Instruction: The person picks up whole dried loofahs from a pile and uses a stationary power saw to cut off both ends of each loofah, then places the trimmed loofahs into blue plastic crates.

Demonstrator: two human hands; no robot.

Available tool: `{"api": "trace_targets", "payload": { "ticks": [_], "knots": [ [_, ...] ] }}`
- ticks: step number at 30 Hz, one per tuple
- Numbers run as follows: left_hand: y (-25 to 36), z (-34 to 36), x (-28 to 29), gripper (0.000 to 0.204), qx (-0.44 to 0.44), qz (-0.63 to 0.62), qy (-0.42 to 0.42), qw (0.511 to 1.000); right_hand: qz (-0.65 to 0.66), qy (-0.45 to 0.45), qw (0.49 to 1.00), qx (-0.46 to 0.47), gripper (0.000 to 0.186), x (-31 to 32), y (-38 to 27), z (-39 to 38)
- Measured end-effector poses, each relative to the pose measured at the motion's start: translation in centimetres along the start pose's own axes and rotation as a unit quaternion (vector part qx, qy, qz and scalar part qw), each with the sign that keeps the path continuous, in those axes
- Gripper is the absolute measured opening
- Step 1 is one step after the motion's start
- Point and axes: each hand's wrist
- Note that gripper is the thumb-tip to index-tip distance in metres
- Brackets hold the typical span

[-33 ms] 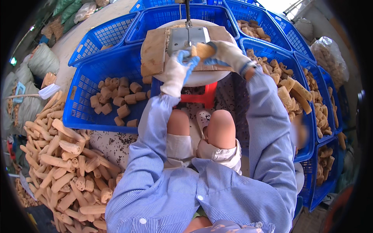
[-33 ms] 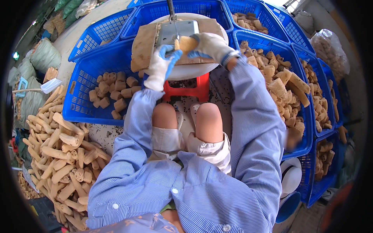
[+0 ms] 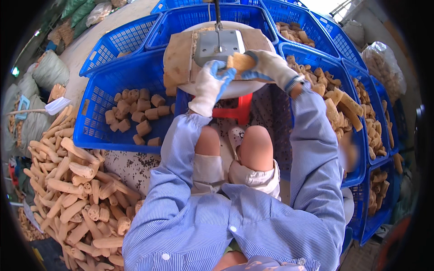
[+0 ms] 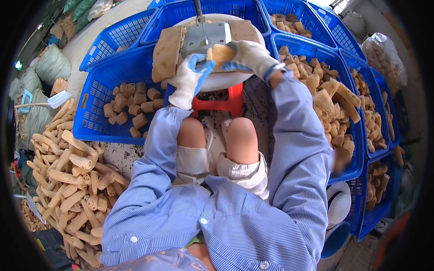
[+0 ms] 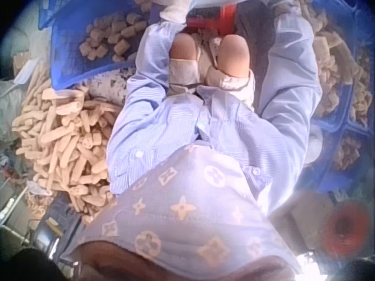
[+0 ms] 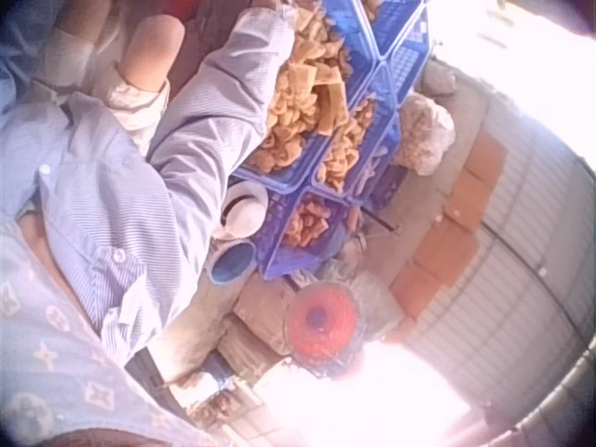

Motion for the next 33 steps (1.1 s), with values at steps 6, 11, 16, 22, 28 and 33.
{"api": "trace_targets", "payload": {
  "ticks": [6, 11, 16, 22, 28, 33],
  "knots": [
    [5.4, -4.0, -5.4, 0.013, 0.187, -0.463, -0.036, 0.865, 0.192, 0.084, 0.976, -0.05, 0.093, 4.2, 6.2, -14.9],
    [14.5, -6.9, -14.0, 0.018, 0.165, -0.367, -0.288, 0.869, 0.189, 0.254, 0.948, 0.022, 0.094, 4.9, 7.9, -26.2],
    [19.7, -12.7, -16.5, 0.046, 0.2, -0.503, -0.574, 0.615, -0.18, 0.318, 0.898, -0.245, 0.08, 2.0, 9.7, -32.3],
    [18.8, -13.6, -14.3, 0.079, 0.272, -0.49, -0.445, 0.699, -0.26, 0.335, 0.89, -0.167, 0.087, -3.8, 8.7, -33.7],
    [13.3, -9.0, -7.1, 0.055, 0.109, -0.388, -0.276, 0.872, -0.151, 0.481, 0.858, -0.095, 0.097, -6.6, 6.5, -28.0],
    [7.3, -5.4, 1.1, 0.061, 0.052, -0.336, -0.218, 0.915, 0.271, 0.464, 0.843, 0.027, 0.059, -7.1, 5.7, -21.2]
  ]
}}
Point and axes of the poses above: each hand's wrist, its own z-axis towards the middle knuckle, its own x-axis out of the back of the hand, y = z × x, and after that the axes turned 10 degrees about z, right-handed
